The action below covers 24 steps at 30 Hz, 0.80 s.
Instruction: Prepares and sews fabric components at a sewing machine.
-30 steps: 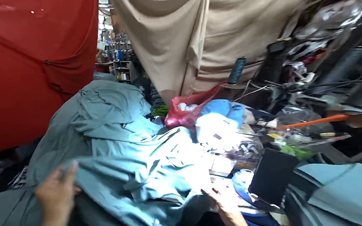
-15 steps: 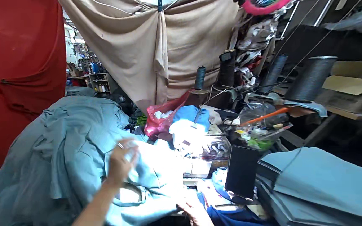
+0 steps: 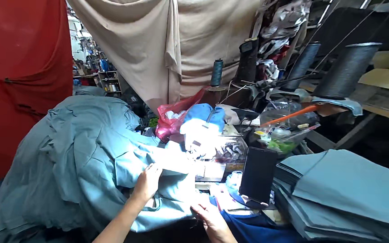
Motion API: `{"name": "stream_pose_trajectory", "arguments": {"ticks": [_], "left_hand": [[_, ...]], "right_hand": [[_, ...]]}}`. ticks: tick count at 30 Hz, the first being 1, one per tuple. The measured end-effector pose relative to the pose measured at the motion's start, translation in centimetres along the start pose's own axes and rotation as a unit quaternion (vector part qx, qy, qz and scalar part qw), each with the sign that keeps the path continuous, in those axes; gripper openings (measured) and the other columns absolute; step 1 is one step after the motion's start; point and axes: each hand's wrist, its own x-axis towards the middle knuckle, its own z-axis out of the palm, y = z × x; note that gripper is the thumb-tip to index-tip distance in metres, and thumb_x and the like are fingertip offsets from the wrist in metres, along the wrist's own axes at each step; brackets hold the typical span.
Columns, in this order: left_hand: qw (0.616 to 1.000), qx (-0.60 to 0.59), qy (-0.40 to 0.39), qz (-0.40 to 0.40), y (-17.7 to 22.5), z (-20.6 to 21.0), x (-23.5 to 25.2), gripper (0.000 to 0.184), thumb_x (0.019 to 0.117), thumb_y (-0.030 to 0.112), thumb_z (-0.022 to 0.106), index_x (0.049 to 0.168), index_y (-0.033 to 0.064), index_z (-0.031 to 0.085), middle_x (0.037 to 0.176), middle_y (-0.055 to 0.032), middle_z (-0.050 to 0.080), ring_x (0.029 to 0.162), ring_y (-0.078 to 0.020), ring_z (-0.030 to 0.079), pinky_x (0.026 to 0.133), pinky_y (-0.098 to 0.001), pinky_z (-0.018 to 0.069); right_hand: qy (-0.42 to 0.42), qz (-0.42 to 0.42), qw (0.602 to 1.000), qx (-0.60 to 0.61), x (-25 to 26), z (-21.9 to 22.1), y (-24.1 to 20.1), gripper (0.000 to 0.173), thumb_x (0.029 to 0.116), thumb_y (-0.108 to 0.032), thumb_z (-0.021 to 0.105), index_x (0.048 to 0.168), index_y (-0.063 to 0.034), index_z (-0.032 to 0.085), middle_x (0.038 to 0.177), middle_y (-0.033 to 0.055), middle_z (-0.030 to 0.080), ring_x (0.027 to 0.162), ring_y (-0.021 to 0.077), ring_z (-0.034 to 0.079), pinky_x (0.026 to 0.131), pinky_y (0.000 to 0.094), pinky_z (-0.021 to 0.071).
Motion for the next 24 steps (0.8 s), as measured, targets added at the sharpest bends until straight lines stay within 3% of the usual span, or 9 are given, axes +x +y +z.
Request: {"name": "stream_pose_trajectory", "arguments": {"ticks": [3,6,8,10,14,18,24], "left_hand": [[0.998,-0.018,-0.015,0.058,2.0,-1.9,0.2,0.029,0.1043,0.017,0.051,0.106,-0.0034,0.071,0.095,-0.0169,0.071,0.091,-0.0279,0.07,0.087,-0.0457,0.0569],[0.984,-0.022,-0.06,0.168,3.6,-1.4,-2.2,0.029,0.1029,0.024,0.057,0.097,0.0024,0.075,0.08,-0.0114,0.072,0.072,-0.0235,0.07,0.069,-0.0427,0.0594],[0.965,0.013,-0.029,0.262,3.4,0.5,-4.1,0.029,0.1022,0.026,0.058,0.093,0.0071,0.077,0.075,-0.0078,0.071,0.064,-0.0209,0.069,0.058,-0.0394,0.0587],[0.951,0.04,0.003,0.306,2.7,2.4,-5.4,0.028,0.1025,0.029,0.058,0.092,0.0111,0.077,0.078,-0.0051,0.072,0.064,-0.0174,0.069,0.056,-0.034,0.0575],[0.95,0.064,0.039,0.302,2.2,4.4,-5.8,0.028,0.1008,0.029,0.058,0.089,0.013,0.078,0.08,-0.0034,0.074,0.066,-0.0155,0.07,0.057,-0.0313,0.0581],[0.954,0.097,0.074,0.273,3.0,5.8,-3.7,0.029,0.0979,0.026,0.059,0.083,0.0101,0.079,0.067,-0.0042,0.07,0.059,-0.0182,0.07,0.051,-0.0358,0.0569],[0.964,0.127,0.096,0.213,4.7,7.3,-0.4,0.019,0.0904,0.017,0.066,0.081,0.0048,0.076,0.069,-0.0084,0.07,0.063,-0.0238,0.072,0.056,-0.0412,0.06]], "right_hand": [[0.002,-0.002,1.0,-0.004,0.3,-0.3,0.2,0.005,0.0925,-0.003,0.066,0.093,-0.0042,0.071,0.084,0.0001,0.072,0.075,0.0064,0.067,0.07,0.024,0.0562],[-0.002,-0.002,1.0,-0.008,0.1,-0.5,0.3,0.005,0.0923,-0.002,0.067,0.094,-0.0038,0.072,0.083,-0.0005,0.073,0.075,0.0051,0.068,0.07,0.0229,0.0566],[-0.011,-0.001,1.0,-0.012,-0.1,-0.7,0.4,0.007,0.0917,-0.001,0.066,0.09,-0.0053,0.071,0.081,-0.0019,0.073,0.074,0.0046,0.068,0.072,0.0235,0.0571],[-0.014,0.004,1.0,-0.023,-0.3,-0.9,0.6,0.01,0.0914,-0.001,0.067,0.084,-0.0077,0.07,0.076,-0.0036,0.071,0.071,0.0036,0.066,0.071,0.0236,0.0564],[0.0,0.014,0.998,-0.057,-0.2,-1.1,0.3,0.012,0.0912,-0.004,0.069,0.08,-0.0095,0.071,0.073,-0.0049,0.069,0.067,0.0019,0.064,0.067,0.022,0.054],[0.029,0.005,0.998,-0.063,1.8,-1.1,-0.5,0.006,0.0913,-0.006,0.071,0.085,-0.0064,0.071,0.076,-0.0025,0.07,0.071,0.0037,0.065,0.07,0.0236,0.0553],[0.046,-0.03,0.997,-0.056,4.7,-0.4,-1.9,0.01,0.0937,-0.01,0.068,0.085,-0.0059,0.071,0.07,-0.0031,0.067,0.062,0.0023,0.061,0.06,0.02,0.0517]]}}
